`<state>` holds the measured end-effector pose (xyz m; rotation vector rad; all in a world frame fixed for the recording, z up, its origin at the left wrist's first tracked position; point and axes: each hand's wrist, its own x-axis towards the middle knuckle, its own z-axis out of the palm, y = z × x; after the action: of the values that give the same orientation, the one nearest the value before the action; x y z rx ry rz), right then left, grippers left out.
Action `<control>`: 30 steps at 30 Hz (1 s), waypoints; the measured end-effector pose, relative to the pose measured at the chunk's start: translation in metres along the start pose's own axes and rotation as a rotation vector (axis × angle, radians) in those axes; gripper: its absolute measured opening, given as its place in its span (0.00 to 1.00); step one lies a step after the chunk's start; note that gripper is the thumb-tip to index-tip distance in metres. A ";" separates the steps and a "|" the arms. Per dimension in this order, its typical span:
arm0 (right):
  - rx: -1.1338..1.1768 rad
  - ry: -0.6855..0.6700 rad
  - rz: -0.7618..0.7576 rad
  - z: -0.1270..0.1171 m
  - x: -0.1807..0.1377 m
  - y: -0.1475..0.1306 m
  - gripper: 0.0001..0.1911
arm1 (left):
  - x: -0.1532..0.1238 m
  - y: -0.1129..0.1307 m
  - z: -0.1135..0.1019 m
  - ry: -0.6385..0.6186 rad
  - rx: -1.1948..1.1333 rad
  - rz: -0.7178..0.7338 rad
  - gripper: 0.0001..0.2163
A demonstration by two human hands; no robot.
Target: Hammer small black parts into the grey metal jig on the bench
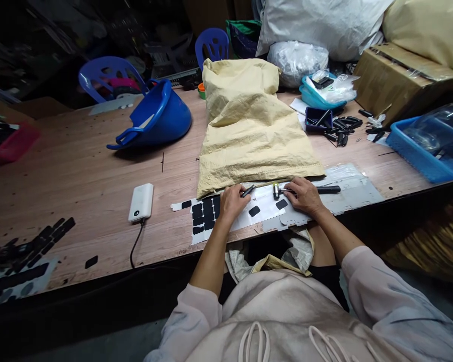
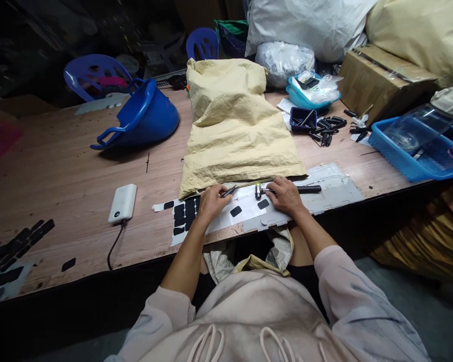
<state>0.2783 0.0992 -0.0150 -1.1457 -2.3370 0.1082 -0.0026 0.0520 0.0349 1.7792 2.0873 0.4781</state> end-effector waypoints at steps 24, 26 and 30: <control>0.183 0.073 -0.090 -0.019 -0.003 -0.059 0.15 | -0.030 0.001 0.045 -0.033 -0.228 0.144 0.06; 0.216 0.051 -0.098 -0.017 -0.004 -0.067 0.16 | -0.029 0.001 0.045 -0.031 -0.218 0.143 0.06; 0.207 0.047 -0.100 -0.010 -0.009 -0.073 0.16 | -0.029 0.001 0.046 -0.039 -0.193 0.152 0.06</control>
<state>0.2355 0.0443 0.0109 -0.9197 -2.2758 0.2774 0.0246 0.0247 -0.0031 1.8246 1.8205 0.6576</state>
